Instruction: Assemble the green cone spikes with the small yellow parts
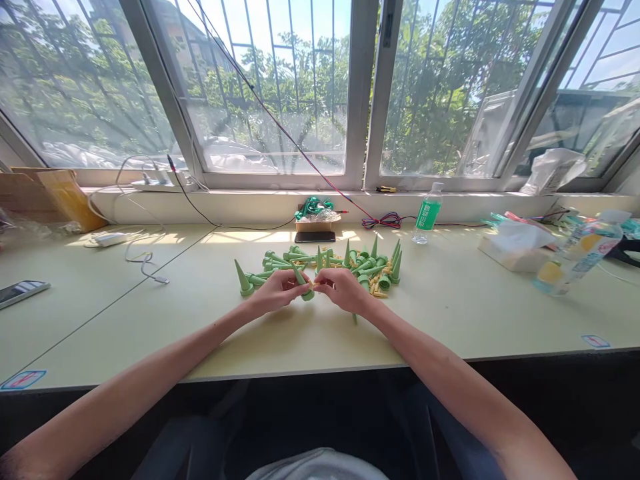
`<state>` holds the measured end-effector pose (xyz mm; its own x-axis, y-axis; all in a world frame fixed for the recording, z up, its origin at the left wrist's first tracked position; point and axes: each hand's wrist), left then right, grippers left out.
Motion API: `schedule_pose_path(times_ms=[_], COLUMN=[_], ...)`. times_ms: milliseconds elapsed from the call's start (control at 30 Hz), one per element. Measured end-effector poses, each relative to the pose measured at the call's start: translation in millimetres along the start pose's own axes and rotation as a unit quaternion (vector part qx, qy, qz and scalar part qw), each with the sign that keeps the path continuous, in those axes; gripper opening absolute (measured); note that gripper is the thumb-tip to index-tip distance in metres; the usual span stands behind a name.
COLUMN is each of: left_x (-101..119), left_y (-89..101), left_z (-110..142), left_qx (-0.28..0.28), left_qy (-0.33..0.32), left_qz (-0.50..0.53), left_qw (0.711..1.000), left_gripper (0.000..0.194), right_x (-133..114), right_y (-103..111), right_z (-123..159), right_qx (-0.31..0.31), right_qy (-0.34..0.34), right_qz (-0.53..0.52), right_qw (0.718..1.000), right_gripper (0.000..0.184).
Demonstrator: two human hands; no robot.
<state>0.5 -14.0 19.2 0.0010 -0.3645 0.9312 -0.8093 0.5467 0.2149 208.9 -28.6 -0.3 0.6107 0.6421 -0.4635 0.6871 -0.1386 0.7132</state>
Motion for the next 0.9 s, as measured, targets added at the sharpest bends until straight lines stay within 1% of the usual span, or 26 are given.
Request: schedule_pose_path(times_ms=[133, 233, 400, 500, 567, 700, 767, 833, 900], left_x=[0.6, -0.4, -5.0, -6.6, -6.4, -4.9, -4.6, -4.9, -5.6], left_y=[-0.7, -0.9, 0.1, 0.2, 0.0, -0.4, -0.4, -0.3, -0.2], left_z=[0.4, 0.3, 0.1, 0.0, -0.1, -0.6, -0.7, -0.7, -0.6], left_qx=[0.004, 0.004, -0.009, -0.015, -0.011, 0.006, 0.009, 0.008, 0.006], left_qy=[0.002, 0.001, -0.016, -0.021, -0.021, -0.026, -0.028, -0.031, -0.034], left_qz=[-0.002, -0.005, -0.006, -0.013, -0.015, -0.018, -0.021, -0.025, -0.03], left_qw=[1.0, 1.0, 1.0, 1.0, 1.0, 0.999, 0.999, 0.999, 0.999], left_gripper=[0.04, 0.041, 0.04, 0.039, 0.038, 0.038, 0.039, 0.039, 0.038], right_x=[-1.4, -1.8, 1.6, 3.0, 2.0, -1.8, -2.7, -2.4, -1.3], right_y=[1.3, 1.8, 0.1, -0.6, -0.2, 1.6, 1.8, 1.3, 0.6], right_z=[-0.4, -0.8, -0.7, -0.4, -0.2, 0.3, 0.3, 0.1, -0.2], right_qx=[-0.007, -0.008, -0.02, -0.03, -0.029, -0.015, -0.012, -0.01, -0.01], right_qy=[-0.004, -0.007, -0.013, -0.008, -0.008, -0.003, 0.007, 0.013, 0.01], right_qz=[0.012, 0.024, 0.045, 0.061, 0.06, 0.041, 0.041, 0.047, 0.05], right_qw=[1.0, 1.0, 0.999, 0.998, 0.998, 0.999, 0.999, 0.999, 0.999], right_gripper=[0.02, 0.03, 0.046, 0.051, 0.048, 0.023, 0.016, 0.011, 0.012])
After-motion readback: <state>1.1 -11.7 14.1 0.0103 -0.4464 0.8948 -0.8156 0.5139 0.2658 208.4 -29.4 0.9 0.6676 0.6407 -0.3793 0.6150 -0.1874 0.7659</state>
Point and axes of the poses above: each hand's wrist, its own z-axis away from the middle knuckle, its own y-axis out of the back of the hand, x = y × z, and after that the axes turned 13 degrees about z, right-handed
